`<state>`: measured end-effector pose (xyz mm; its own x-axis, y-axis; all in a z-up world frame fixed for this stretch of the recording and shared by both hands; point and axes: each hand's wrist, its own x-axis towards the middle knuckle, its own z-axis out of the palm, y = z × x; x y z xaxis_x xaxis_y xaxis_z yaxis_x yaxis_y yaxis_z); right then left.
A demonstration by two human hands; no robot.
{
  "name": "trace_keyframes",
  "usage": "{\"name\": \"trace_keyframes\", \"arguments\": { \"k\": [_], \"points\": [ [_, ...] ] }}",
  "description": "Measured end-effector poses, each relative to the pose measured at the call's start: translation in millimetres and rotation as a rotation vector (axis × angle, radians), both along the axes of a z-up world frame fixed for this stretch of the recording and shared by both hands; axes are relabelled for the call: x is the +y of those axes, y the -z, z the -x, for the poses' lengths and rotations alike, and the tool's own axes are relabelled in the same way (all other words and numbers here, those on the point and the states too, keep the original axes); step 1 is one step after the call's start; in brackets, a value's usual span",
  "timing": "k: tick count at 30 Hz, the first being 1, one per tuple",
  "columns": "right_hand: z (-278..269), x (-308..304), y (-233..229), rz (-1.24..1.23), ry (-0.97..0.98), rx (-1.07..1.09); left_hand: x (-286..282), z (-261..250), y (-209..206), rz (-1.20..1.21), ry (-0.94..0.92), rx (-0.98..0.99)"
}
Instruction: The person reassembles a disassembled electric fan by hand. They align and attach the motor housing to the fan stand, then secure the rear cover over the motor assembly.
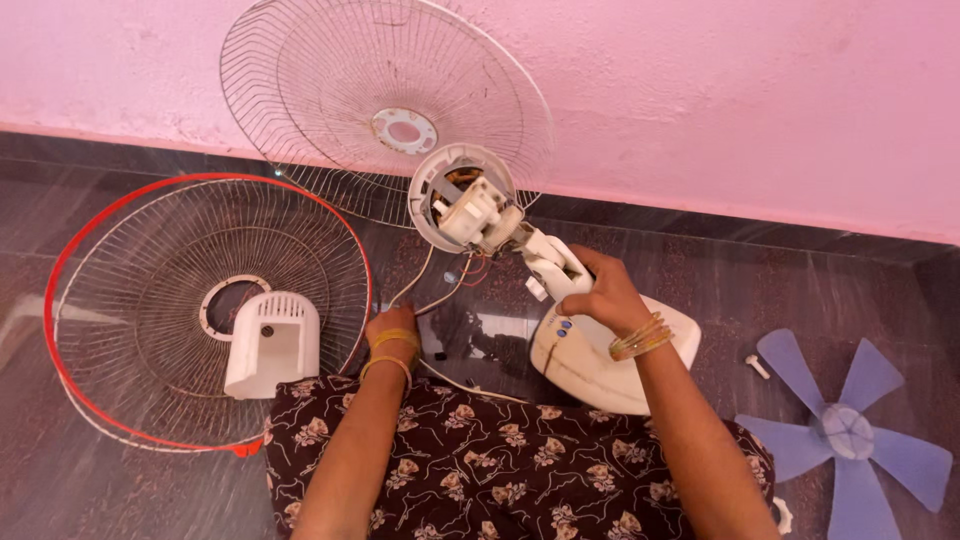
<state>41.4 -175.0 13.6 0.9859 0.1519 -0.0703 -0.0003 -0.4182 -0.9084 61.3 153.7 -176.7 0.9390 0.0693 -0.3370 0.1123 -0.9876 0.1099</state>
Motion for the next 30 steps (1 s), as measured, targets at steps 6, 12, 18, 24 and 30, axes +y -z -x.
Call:
{"name": "trace_keyframes", "arguments": {
  "k": [6, 12, 18, 24, 30],
  "points": [
    [-11, 12, -7, 0.050, -0.013, 0.099, 7, 6, -19, 0.070, 0.056, 0.029],
    [-18, 24, -3, 0.422, -0.162, 0.100, 43, 9, -17, 0.714, -0.219, -0.178],
    [-16, 43, 16, 0.625, -0.318, 0.212, 39, -12, 12, 1.791, -0.815, 0.237],
    [-25, 36, 32, 0.709, -0.432, 0.272, 16, -1, 33, 1.939, -0.765, 0.406],
    [-23, 9, 33, 0.834, -0.362, 0.382, -15, 2, 24, 1.715, -0.746, 0.495]
  ]
}}
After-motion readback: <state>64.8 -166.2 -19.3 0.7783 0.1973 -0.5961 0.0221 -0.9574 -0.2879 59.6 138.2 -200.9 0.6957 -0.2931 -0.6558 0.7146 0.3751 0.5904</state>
